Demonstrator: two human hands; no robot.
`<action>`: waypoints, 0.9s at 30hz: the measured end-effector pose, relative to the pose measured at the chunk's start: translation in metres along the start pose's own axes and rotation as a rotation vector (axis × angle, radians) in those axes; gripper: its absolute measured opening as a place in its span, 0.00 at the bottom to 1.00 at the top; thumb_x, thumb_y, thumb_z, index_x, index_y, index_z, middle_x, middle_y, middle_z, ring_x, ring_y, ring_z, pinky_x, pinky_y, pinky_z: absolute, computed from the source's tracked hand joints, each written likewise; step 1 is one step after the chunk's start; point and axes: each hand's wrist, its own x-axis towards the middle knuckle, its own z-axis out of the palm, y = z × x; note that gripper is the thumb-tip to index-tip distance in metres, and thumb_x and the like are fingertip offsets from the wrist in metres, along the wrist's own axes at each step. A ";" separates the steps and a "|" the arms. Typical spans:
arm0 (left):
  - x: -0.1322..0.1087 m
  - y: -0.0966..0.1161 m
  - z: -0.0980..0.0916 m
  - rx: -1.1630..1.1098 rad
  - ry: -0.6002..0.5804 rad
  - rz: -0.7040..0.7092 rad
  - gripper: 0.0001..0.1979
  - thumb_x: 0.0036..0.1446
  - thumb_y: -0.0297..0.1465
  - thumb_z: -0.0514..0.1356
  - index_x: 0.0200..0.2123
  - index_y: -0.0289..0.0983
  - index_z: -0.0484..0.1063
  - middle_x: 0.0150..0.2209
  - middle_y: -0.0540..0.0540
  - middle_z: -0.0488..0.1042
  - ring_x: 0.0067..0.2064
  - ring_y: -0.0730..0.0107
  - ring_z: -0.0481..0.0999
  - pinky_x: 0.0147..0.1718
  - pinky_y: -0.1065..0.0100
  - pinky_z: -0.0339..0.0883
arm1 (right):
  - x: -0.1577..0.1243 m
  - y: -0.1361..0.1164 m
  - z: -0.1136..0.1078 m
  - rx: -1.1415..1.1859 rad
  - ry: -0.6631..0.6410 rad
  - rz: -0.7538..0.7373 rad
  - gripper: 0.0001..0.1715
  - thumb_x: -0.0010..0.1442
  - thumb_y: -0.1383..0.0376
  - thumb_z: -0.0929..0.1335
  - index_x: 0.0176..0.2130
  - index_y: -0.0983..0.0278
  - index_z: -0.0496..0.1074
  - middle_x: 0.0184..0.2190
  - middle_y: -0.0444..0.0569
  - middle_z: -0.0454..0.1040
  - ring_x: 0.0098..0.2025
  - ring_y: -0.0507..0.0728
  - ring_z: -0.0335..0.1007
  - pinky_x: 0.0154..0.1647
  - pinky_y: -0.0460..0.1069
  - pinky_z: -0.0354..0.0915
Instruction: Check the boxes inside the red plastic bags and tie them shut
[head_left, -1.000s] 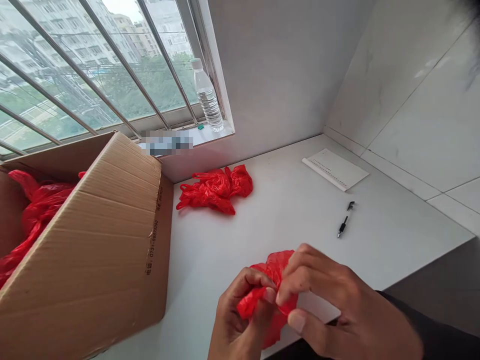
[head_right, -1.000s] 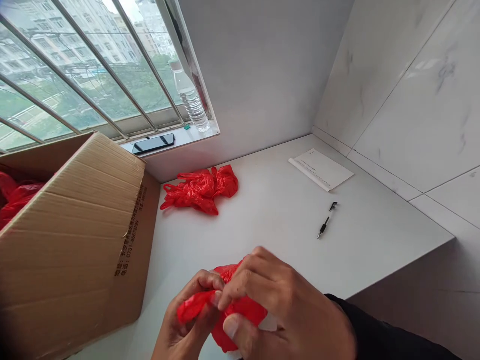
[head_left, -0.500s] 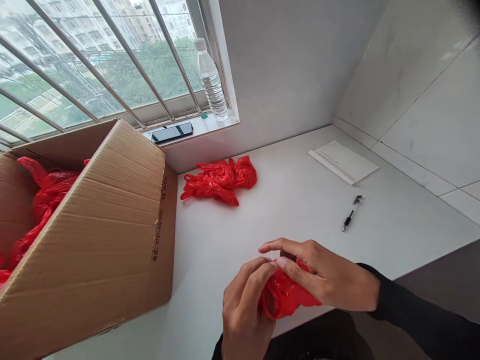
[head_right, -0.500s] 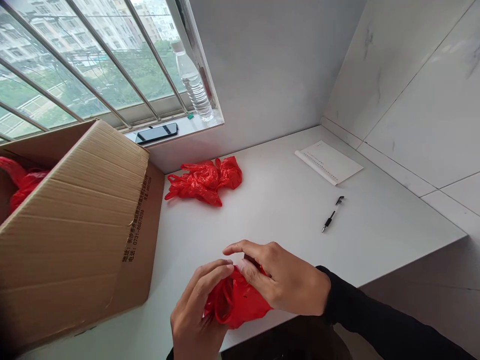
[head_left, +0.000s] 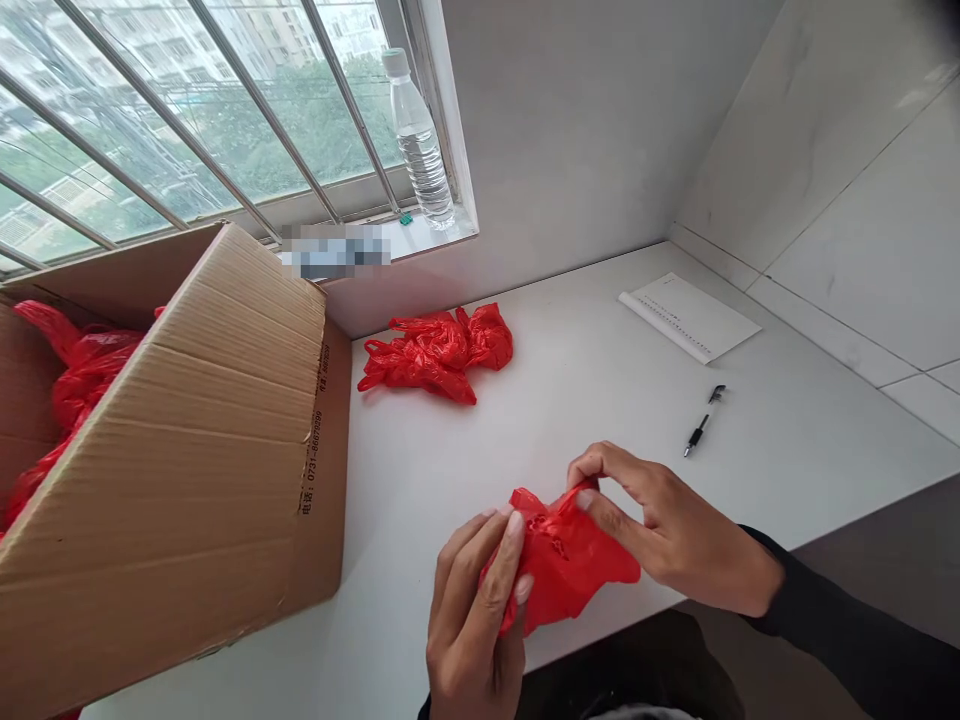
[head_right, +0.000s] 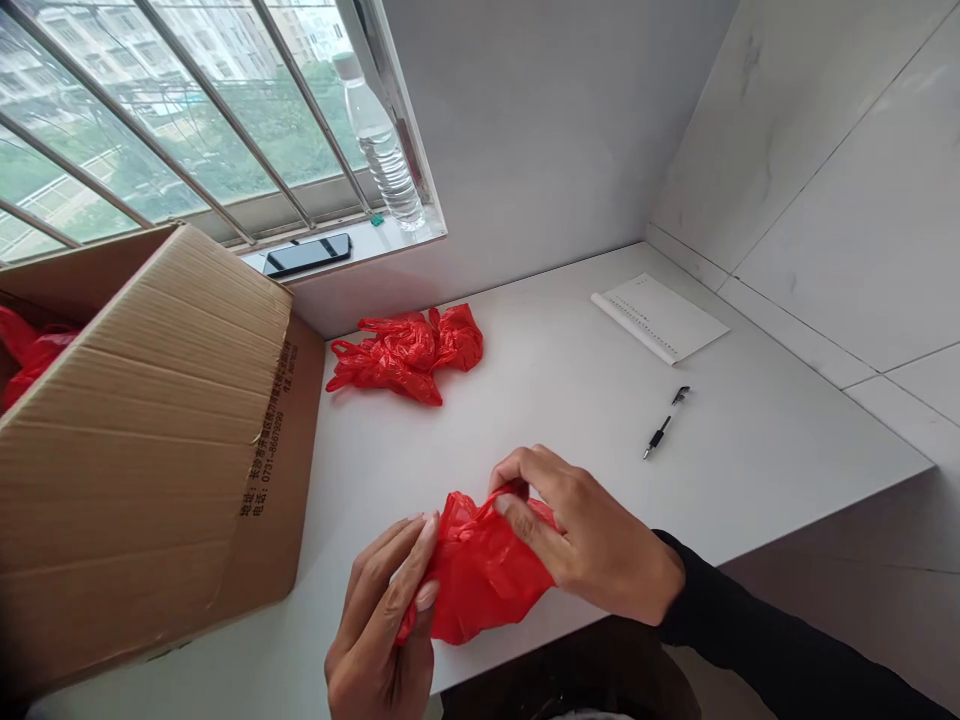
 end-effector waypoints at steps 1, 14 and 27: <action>-0.008 -0.003 -0.001 0.015 0.013 -0.018 0.31 0.63 0.16 0.57 0.66 0.43 0.69 0.57 0.41 0.77 0.60 0.55 0.73 0.55 0.57 0.70 | -0.001 0.007 -0.002 -0.033 0.038 0.017 0.10 0.74 0.59 0.61 0.42 0.59 0.68 0.39 0.46 0.73 0.40 0.54 0.70 0.37 0.48 0.67; -0.046 -0.008 -0.004 -0.231 0.142 -0.714 0.12 0.63 0.42 0.64 0.43 0.42 0.81 0.44 0.45 0.79 0.44 0.61 0.77 0.46 0.65 0.69 | -0.006 0.052 0.002 0.324 0.199 0.191 0.16 0.73 0.50 0.62 0.43 0.58 0.65 0.47 0.49 0.72 0.45 0.56 0.69 0.52 0.54 0.67; -0.051 -0.033 0.051 -0.199 0.320 -0.545 0.20 0.74 0.37 0.49 0.34 0.39 0.76 0.34 0.44 0.76 0.36 0.66 0.77 0.36 0.67 0.72 | -0.003 0.065 0.046 0.727 0.149 0.410 0.29 0.66 0.40 0.63 0.27 0.58 0.61 0.25 0.42 0.61 0.26 0.54 0.56 0.29 0.49 0.67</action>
